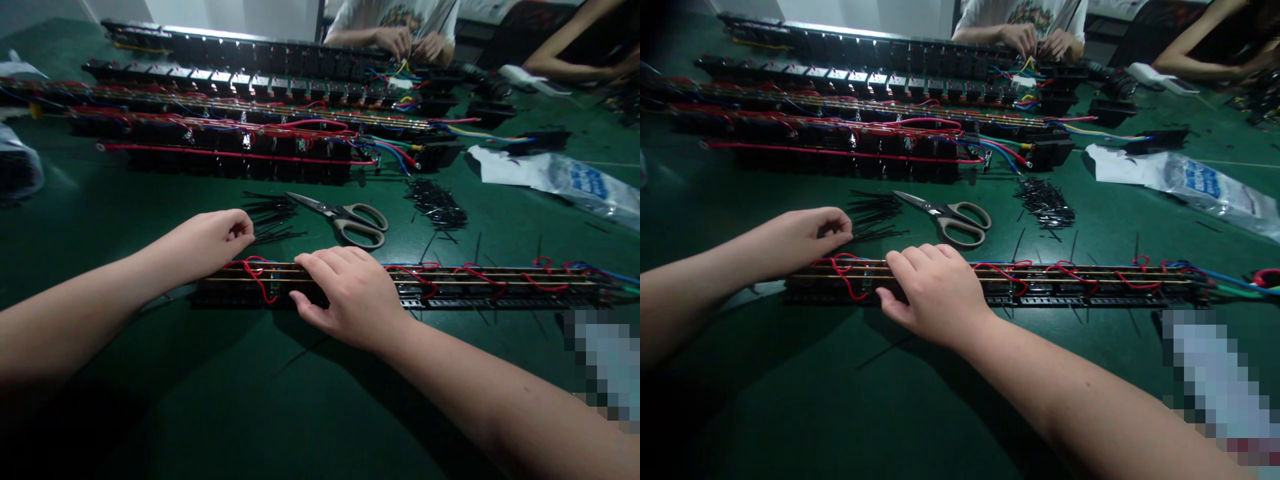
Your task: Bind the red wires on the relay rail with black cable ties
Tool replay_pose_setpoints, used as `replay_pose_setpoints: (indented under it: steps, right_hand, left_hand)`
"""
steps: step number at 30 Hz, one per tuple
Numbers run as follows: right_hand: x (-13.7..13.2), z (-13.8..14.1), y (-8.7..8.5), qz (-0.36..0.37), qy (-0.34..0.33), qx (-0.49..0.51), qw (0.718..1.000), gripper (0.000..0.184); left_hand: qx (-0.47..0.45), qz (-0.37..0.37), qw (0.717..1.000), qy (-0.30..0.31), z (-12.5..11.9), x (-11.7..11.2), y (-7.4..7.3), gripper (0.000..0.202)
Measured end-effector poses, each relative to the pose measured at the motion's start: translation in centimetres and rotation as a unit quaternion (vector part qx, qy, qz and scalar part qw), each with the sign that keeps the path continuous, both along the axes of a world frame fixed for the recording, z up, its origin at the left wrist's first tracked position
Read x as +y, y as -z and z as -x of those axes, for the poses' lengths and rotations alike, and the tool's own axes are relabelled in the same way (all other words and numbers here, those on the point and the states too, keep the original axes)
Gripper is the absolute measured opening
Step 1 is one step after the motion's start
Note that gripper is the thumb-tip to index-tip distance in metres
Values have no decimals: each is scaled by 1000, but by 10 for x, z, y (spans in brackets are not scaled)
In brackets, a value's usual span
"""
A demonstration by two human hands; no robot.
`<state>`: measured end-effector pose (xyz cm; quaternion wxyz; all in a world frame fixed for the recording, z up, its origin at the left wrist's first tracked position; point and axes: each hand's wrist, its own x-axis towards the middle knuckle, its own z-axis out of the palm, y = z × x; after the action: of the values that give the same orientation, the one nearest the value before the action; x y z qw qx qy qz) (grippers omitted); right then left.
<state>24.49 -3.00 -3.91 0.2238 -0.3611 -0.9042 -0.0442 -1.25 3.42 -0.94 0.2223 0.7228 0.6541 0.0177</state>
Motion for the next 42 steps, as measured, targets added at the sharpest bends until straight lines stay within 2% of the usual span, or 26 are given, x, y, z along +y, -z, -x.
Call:
replay_pose_setpoints:
  steps: [3,7,9,13,16,19,23,30,36,39,42]
  right_hand:
    - [-1,0,0,-1,1,10,1000,30]
    - [-3,0,-3,34,21,86,996,29]
    - [-3,-1,-5,55,33,122,990,28]
    - [-3,-2,-7,71,43,158,984,26]
    - [-3,-3,-6,87,46,192,976,28]
    - [-2,-2,-5,84,50,209,973,24]
    - [-1,-2,-4,75,39,214,973,21]
    - [-2,0,-6,78,39,230,969,15]
    - [-2,-2,-5,40,14,251,967,10]
    - [-3,-1,-6,30,0,261,965,7]
    - [-4,-1,-7,20,-23,269,963,8]
  left_hand:
    - [-20,-13,1000,12,-1,-3,-3,18]
    - [-92,-112,986,81,3,-10,-8,25]
    - [-126,-174,968,131,4,-17,-11,26]
    - [-172,-274,916,237,3,-33,-11,13]
    - [-209,-277,890,295,2,-40,-3,9]
    - [-226,-243,886,325,1,-41,7,10]
    - [-223,-220,893,323,0,-40,10,10]
    - [-243,-199,900,301,-1,-40,4,17]
    - [-225,-183,906,307,-2,-39,0,13]
    - [-212,-180,917,287,-3,-39,-1,8]
    - [-199,-175,926,267,-4,-39,-2,14]
